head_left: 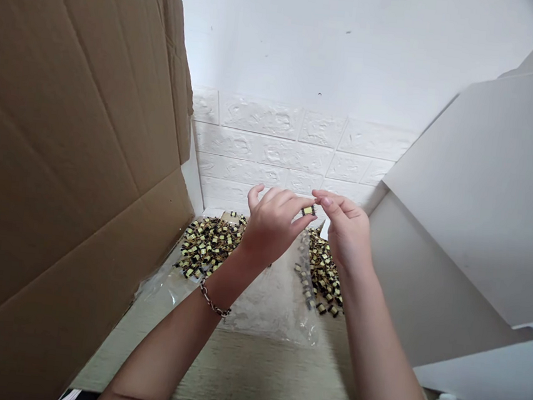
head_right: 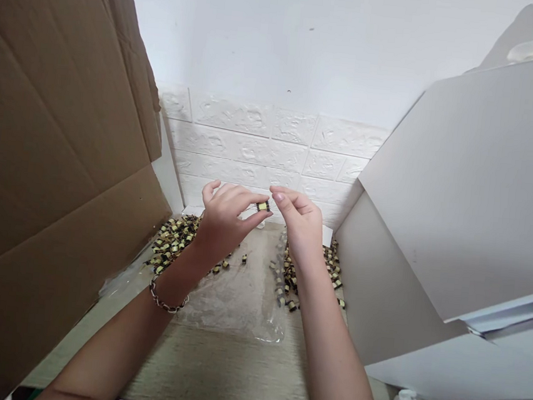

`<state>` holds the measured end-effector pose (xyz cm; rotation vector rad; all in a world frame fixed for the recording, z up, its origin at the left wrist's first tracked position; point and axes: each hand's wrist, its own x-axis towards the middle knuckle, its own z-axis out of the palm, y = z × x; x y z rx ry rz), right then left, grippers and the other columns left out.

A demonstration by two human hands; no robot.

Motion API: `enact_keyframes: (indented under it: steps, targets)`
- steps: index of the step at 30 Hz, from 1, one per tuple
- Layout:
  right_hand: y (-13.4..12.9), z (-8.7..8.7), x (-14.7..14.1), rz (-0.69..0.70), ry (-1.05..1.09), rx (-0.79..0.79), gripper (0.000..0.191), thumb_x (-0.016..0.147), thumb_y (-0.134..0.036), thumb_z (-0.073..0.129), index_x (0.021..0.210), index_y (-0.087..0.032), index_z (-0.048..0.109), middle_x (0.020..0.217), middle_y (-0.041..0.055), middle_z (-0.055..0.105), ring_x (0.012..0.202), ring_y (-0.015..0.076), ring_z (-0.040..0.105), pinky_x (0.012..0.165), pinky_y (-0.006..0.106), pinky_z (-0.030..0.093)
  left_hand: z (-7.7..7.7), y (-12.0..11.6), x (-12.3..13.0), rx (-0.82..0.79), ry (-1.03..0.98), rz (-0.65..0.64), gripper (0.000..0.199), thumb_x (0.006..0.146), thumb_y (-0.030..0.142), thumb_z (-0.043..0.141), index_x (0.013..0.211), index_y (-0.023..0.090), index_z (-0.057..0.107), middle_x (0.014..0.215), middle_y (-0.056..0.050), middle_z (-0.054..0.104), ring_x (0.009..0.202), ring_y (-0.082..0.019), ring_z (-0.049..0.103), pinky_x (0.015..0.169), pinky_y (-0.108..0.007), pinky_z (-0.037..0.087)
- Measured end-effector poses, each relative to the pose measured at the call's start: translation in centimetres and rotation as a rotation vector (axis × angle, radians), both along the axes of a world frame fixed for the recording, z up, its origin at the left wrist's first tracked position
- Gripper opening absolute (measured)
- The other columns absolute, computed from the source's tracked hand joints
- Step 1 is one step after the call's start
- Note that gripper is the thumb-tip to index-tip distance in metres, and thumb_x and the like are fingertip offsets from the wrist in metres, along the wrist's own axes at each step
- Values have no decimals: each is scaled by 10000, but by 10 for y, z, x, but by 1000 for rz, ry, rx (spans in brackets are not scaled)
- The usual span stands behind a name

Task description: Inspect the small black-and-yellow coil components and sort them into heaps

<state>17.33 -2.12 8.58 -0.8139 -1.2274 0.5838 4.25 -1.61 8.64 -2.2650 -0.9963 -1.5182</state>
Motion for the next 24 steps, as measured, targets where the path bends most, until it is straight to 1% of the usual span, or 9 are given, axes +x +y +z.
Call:
enact_keyframes:
  steps: [1, 3, 5, 8, 14, 16, 19, 24]
  targets:
    - [0, 0, 0, -1, -18, 18, 143, 699, -324, 607, 678, -183, 602, 878, 22, 659, 914, 156, 570, 867, 347, 403, 0, 0, 0, 2, 0, 0, 133, 768, 357, 550, 856, 265, 586, 801, 28, 631, 819, -150, 536, 935, -388, 186]
    - [1, -1, 0, 15, -42, 22, 159, 716, -337, 588, 678, -182, 587, 829, 19, 659, 867, 153, 581, 837, 345, 420, 0, -1, 0, 4, -2, 0, 134, 768, 355, 550, 864, 269, 585, 804, 31, 631, 822, -148, 536, 938, -385, 180]
    - [1, -2, 1, 25, -43, 14, 168, 719, -346, 585, 676, -183, 583, 744, 4, 644, 782, 140, 583, 776, 318, 439, 1, -1, 0, 0, -2, -5, 123, 772, 348, 548, 863, 274, 585, 803, 36, 630, 823, -144, 535, 940, -382, 174]
    - [2, -2, 3, 36, -18, 1, 170, 703, -338, 604, 645, -179, 589, 660, -14, 607, 694, 115, 556, 714, 274, 432, 1, 0, 0, -2, -9, -8, 99, 773, 343, 547, 834, 273, 583, 794, 45, 629, 818, -139, 534, 940, -379, 170]
    - [3, -3, 3, 109, 59, -45, 184, 692, -308, 611, 576, -170, 575, 614, -14, 571, 661, 104, 530, 693, 252, 417, 0, 0, 0, 32, -17, 3, 124, 789, 359, 521, 835, 261, 581, 795, 33, 630, 816, -141, 533, 943, -374, 169]
    - [3, -3, 2, 139, 79, -60, 194, 695, -305, 606, 564, -169, 561, 607, -17, 559, 632, 98, 514, 650, 239, 411, 0, 0, 0, 58, -13, 0, 130, 796, 359, 511, 846, 260, 578, 797, 32, 630, 815, -139, 533, 943, -372, 169]
    - [3, -3, 1, 200, 113, -122, 205, 698, -307, 600, 560, -167, 543, 601, -24, 541, 583, 82, 480, 570, 214, 381, 0, -1, 0, 94, -5, -14, 119, 797, 345, 514, 861, 260, 569, 798, 42, 626, 813, -135, 531, 939, -370, 174]
    - [-1, -1, -2, 330, 292, -206, 183, 660, -253, 641, 544, -159, 535, 581, -45, 512, 555, 46, 435, 521, 165, 333, 0, 0, 0, 121, 6, -25, 106, 806, 316, 504, 872, 254, 561, 794, 38, 615, 807, -136, 527, 934, -370, 173]
